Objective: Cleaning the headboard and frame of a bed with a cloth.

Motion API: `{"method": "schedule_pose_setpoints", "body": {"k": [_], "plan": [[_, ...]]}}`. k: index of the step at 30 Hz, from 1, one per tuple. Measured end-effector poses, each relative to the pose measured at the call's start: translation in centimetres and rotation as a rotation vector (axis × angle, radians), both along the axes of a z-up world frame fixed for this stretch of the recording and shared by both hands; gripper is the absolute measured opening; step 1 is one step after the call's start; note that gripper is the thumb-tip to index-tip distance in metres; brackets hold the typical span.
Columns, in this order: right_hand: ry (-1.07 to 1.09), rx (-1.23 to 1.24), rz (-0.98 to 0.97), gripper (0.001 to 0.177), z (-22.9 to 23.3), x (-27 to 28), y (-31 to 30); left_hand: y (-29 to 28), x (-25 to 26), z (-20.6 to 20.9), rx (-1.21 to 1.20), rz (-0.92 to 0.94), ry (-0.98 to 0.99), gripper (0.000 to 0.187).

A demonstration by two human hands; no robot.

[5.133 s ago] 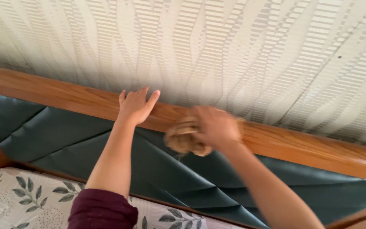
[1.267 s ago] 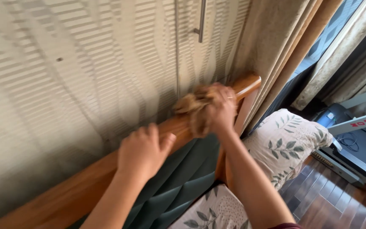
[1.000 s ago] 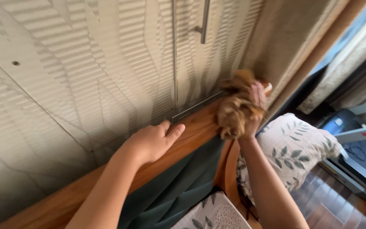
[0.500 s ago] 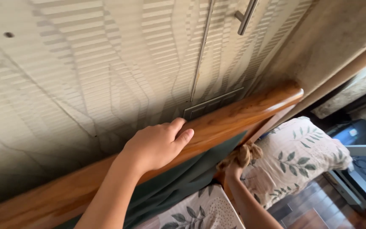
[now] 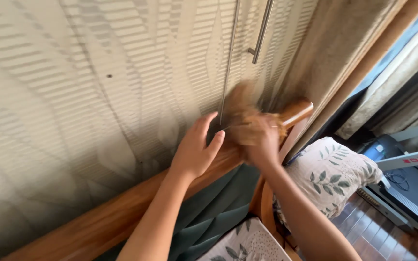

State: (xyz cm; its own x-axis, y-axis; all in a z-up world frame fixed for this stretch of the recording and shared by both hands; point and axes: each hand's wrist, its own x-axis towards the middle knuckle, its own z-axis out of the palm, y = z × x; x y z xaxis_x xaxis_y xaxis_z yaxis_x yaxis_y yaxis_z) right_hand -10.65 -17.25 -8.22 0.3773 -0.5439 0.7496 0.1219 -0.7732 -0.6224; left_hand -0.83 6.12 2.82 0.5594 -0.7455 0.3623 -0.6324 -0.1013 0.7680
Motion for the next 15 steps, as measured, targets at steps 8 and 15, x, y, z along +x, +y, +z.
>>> {"method": "schedule_pose_setpoints", "body": {"k": [8,15], "plan": [[0.497,-0.281,0.008,0.035,5.9,2.6,20.5,7.5,0.7,-1.6,0.087,0.096,-0.302,0.058],[0.376,-0.270,0.409,0.052,8.4,0.6,33.0,18.0,3.3,1.6,0.705,0.028,0.155,0.087]]}}
